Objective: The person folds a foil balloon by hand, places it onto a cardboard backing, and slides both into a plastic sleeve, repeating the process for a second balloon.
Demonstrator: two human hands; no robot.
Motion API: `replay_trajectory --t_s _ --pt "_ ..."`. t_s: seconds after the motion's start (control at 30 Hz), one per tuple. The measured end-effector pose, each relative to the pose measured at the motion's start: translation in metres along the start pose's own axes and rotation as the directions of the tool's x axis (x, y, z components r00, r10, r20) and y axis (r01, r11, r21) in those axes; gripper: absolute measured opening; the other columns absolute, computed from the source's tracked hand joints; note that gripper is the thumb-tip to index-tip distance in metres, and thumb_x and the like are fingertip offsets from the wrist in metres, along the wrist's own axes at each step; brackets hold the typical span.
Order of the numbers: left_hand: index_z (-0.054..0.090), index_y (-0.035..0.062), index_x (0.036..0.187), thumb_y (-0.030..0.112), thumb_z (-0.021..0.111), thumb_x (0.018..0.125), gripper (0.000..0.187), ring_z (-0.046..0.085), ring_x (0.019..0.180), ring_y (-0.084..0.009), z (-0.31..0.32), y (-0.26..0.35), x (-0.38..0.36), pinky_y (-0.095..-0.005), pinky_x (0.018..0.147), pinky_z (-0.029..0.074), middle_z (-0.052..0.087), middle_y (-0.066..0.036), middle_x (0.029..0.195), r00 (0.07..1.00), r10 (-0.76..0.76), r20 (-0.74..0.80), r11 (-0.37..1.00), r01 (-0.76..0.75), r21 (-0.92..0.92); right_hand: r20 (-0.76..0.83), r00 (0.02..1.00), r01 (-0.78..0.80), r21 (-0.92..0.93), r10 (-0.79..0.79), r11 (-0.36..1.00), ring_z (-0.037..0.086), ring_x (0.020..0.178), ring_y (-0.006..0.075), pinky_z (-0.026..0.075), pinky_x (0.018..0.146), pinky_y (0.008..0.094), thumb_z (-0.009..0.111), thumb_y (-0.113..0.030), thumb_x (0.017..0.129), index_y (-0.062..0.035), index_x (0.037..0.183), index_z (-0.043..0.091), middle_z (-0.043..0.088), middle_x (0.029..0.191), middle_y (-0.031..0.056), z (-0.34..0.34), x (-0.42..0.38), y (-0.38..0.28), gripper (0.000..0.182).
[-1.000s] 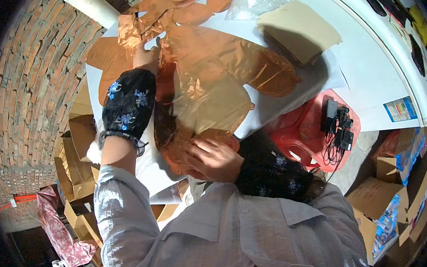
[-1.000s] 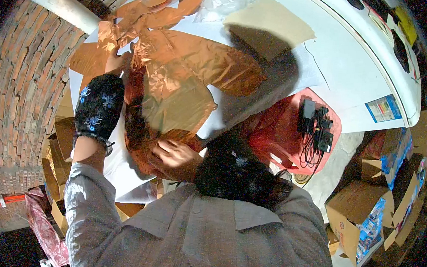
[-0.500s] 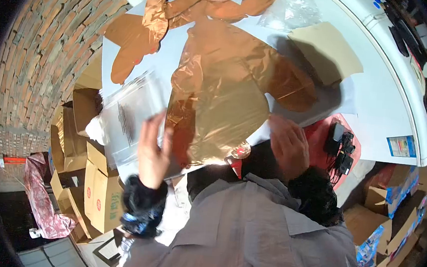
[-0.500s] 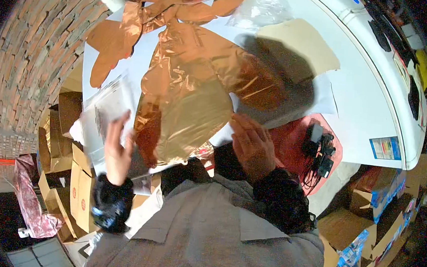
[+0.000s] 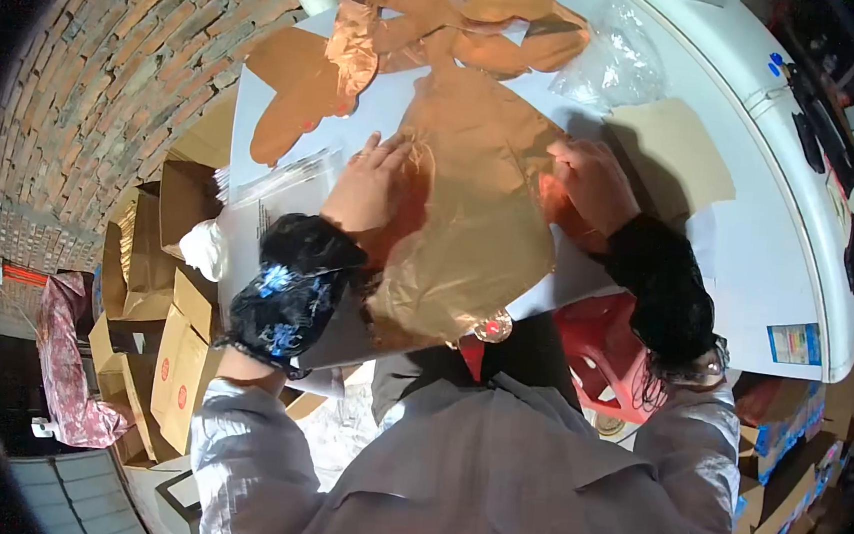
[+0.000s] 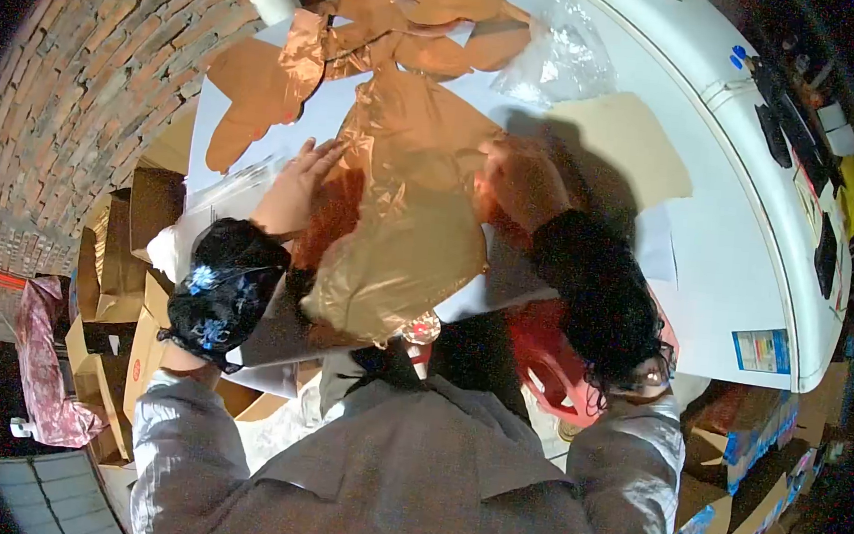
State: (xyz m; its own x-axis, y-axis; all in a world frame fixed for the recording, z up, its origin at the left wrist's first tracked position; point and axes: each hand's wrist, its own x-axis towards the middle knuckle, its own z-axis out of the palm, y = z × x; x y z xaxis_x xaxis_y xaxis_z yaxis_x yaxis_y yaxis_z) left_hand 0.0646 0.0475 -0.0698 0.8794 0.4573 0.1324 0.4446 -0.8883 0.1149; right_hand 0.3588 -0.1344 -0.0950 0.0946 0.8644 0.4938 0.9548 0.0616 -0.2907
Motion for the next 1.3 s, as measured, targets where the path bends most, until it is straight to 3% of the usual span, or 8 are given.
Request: replay_trajectory --t_s 0.07,0.17,0.27,0.37,0.67,1.0,1.17,1.3 --pt "0.041 0.0096 0.144 0.027 0.051 0.095 0.053 0.028 0.143 -0.0363 0.016 0.003 0.013 -0.0504 0.113 0.028 0.036 -0.013 0.152 1.000 -0.017 0.007 0.997 0.016 0.070 0.105 0.988 0.129 -0.134 -0.115 0.983 0.060 0.095 0.0335 0.047 0.088 0.0400 0.056 -0.010 0.087 -0.0030 0.101 0.067 0.065 0.105 0.0133 0.016 0.005 0.011 0.019" --pt "0.035 0.0127 0.149 0.037 0.045 0.100 0.056 0.017 0.147 -0.0344 0.020 0.022 0.027 -0.0530 0.116 0.021 0.026 -0.008 0.158 0.998 -0.039 0.054 0.991 0.032 0.126 -0.044 0.987 0.151 -0.028 -0.152 0.988 0.060 0.086 0.0327 0.050 0.078 0.0429 0.061 -0.011 0.082 -0.0057 0.092 0.067 0.061 0.089 0.0146 0.035 0.013 0.015 0.013" --pt "0.030 0.0147 0.151 0.051 0.036 0.101 0.063 0.012 0.149 -0.0328 0.024 0.032 0.036 -0.0543 0.117 0.014 0.020 -0.007 0.160 0.991 -0.043 0.124 0.991 0.026 0.130 -0.074 0.997 0.004 0.148 0.007 0.989 0.058 0.084 0.0336 0.049 0.076 0.0434 0.063 -0.012 0.081 -0.0071 0.090 0.068 0.059 0.086 0.0142 0.042 0.016 0.012 0.011" --pt "0.031 0.0151 0.151 0.055 0.032 0.101 0.065 0.012 0.149 -0.0332 0.030 0.036 0.044 -0.0561 0.117 0.013 0.022 -0.008 0.160 0.992 -0.007 0.123 0.996 -0.005 0.092 -0.099 0.995 0.022 0.056 -0.017 0.998 0.057 0.087 0.0350 0.049 0.075 0.0438 0.063 -0.013 0.080 -0.0080 0.090 0.068 0.059 0.086 0.0146 0.046 0.020 0.012 0.012" --pt "0.031 0.0112 0.150 0.058 0.032 0.100 0.069 0.015 0.148 -0.0338 0.039 0.040 0.052 -0.0568 0.116 0.011 0.025 -0.012 0.158 0.986 0.015 0.166 0.999 -0.020 0.032 -0.110 0.993 0.036 0.052 -0.030 0.998 0.058 0.089 0.0357 0.047 0.083 0.0434 0.063 -0.014 0.082 -0.0093 0.095 0.071 0.062 0.088 0.0138 0.052 0.021 0.012 0.017" --pt "0.031 0.0137 0.150 0.057 0.034 0.100 0.066 0.017 0.148 -0.0332 0.036 0.044 0.055 -0.0571 0.116 0.014 0.025 -0.010 0.158 0.985 0.041 0.167 0.999 -0.041 0.000 -0.070 0.997 -0.005 0.077 0.011 0.997 0.059 0.090 0.0350 0.048 0.083 0.0429 0.063 -0.014 0.082 -0.0110 0.098 0.072 0.064 0.088 0.0132 0.044 0.023 0.006 0.019" --pt "0.031 0.0154 0.151 0.056 0.036 0.099 0.066 0.017 0.148 -0.0328 0.041 0.037 0.053 -0.0568 0.116 0.013 0.025 -0.010 0.158 0.986 0.085 0.140 0.996 -0.080 -0.042 0.037 0.998 0.042 0.032 -0.044 0.999 0.060 0.095 0.0343 0.050 0.085 0.0407 0.059 -0.012 0.084 -0.0088 0.101 0.069 0.064 0.096 0.0133 0.039 0.022 0.014 0.020" --pt "0.031 0.0155 0.151 0.054 0.039 0.099 0.065 0.019 0.147 -0.0334 0.044 0.034 0.051 -0.0552 0.117 0.014 0.026 -0.011 0.158 0.985 0.096 0.144 0.995 -0.092 -0.036 -0.063 0.997 -0.032 0.127 0.040 0.991 0.057 0.088 0.0336 0.047 0.080 0.0413 0.055 -0.006 0.087 -0.0049 0.105 0.065 0.060 0.087 0.0133 -0.010 0.001 -0.017 0.021"
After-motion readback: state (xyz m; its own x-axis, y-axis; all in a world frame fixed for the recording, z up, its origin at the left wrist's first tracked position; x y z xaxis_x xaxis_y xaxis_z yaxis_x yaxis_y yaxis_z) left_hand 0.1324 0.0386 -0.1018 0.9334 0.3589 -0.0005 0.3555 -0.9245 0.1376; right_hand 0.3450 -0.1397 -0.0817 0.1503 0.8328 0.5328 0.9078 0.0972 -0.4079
